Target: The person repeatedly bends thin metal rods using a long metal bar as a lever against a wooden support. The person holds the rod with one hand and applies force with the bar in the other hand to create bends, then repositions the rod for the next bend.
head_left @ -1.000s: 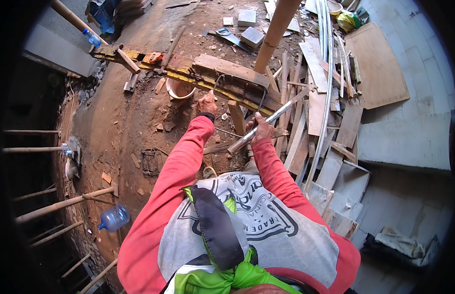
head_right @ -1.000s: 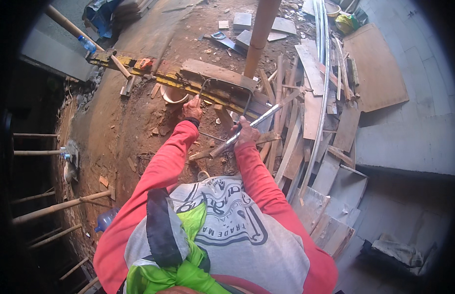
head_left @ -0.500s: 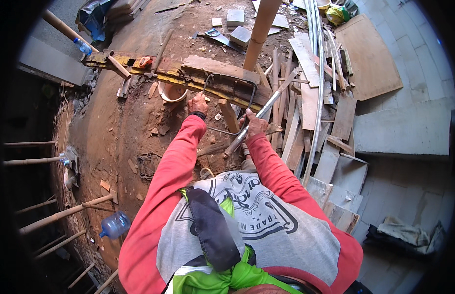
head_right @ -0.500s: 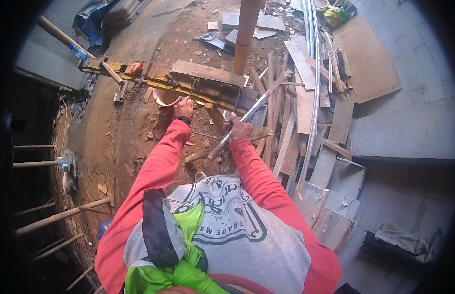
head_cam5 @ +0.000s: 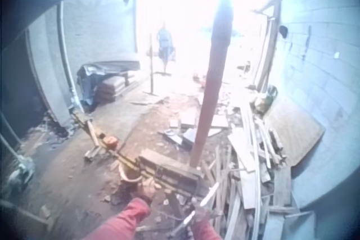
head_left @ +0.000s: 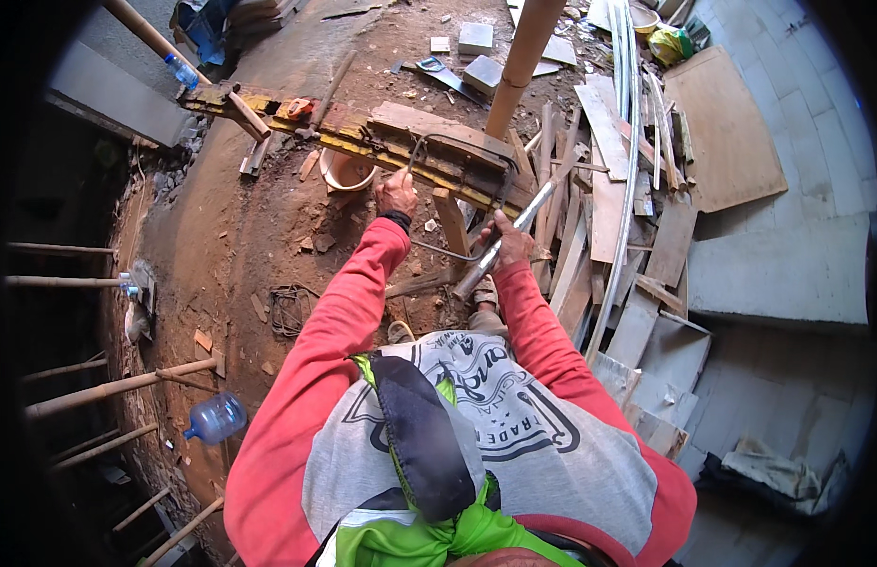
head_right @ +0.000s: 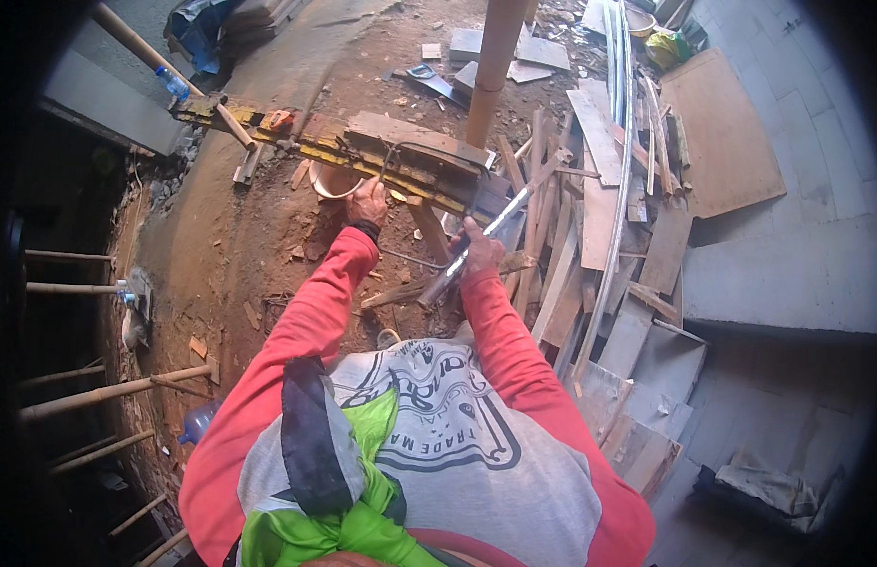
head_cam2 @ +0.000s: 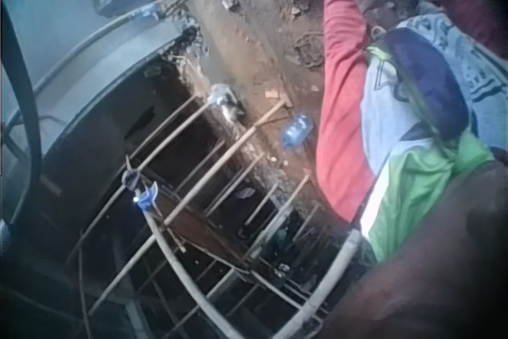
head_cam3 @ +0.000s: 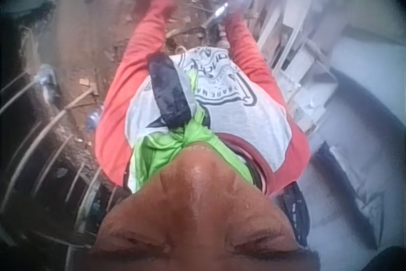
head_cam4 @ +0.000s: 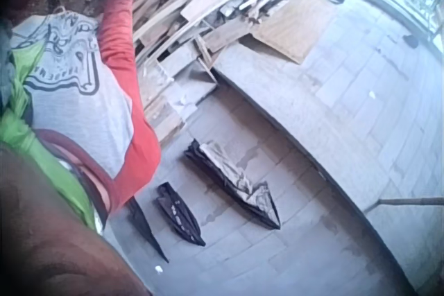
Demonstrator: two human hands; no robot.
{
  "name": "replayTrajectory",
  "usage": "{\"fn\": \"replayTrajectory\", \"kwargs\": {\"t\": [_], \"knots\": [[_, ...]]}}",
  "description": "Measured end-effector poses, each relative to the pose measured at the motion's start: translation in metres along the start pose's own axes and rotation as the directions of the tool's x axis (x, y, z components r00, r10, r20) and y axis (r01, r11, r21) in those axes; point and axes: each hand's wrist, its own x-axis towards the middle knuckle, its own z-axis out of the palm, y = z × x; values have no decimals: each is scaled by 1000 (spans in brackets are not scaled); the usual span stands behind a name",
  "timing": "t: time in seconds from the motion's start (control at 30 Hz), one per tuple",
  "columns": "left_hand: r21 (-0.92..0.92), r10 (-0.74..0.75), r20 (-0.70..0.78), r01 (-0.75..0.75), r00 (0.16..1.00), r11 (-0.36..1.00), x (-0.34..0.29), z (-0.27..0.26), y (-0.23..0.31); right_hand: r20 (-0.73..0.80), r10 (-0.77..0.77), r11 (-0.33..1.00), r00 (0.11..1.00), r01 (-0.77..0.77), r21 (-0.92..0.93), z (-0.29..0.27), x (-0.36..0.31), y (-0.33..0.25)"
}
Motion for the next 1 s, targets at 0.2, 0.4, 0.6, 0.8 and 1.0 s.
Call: {"fn": "replayTrajectory", "kwargs": {"t": [0.2, 0.4, 0.6, 0.8, 1.0], "knots": [[-30, -90, 98, 93, 991, 995, -10, -9, 20, -23, 27, 998, 999, -26, 52, -3, -8, -3], [-14, -37, 18, 37, 999, 999, -7, -12, 22, -7, 47, 998, 999, -46, 53, -1, -4, -8], [-488, -218, 629, 598, 746, 635, 14, -37, 2, -26, 52, 999, 998, -52, 15, -3, -2, -14], [-387, -283, 824, 853, 491, 351, 26, -49, 6, -3, 36, 999, 999, -36, -1, -16, 8, -15], [-670, -201, 430, 460, 881, 583, 10, -18, 2, 6, 49, 999, 999, -49, 20, -4, -3, -20]]}}
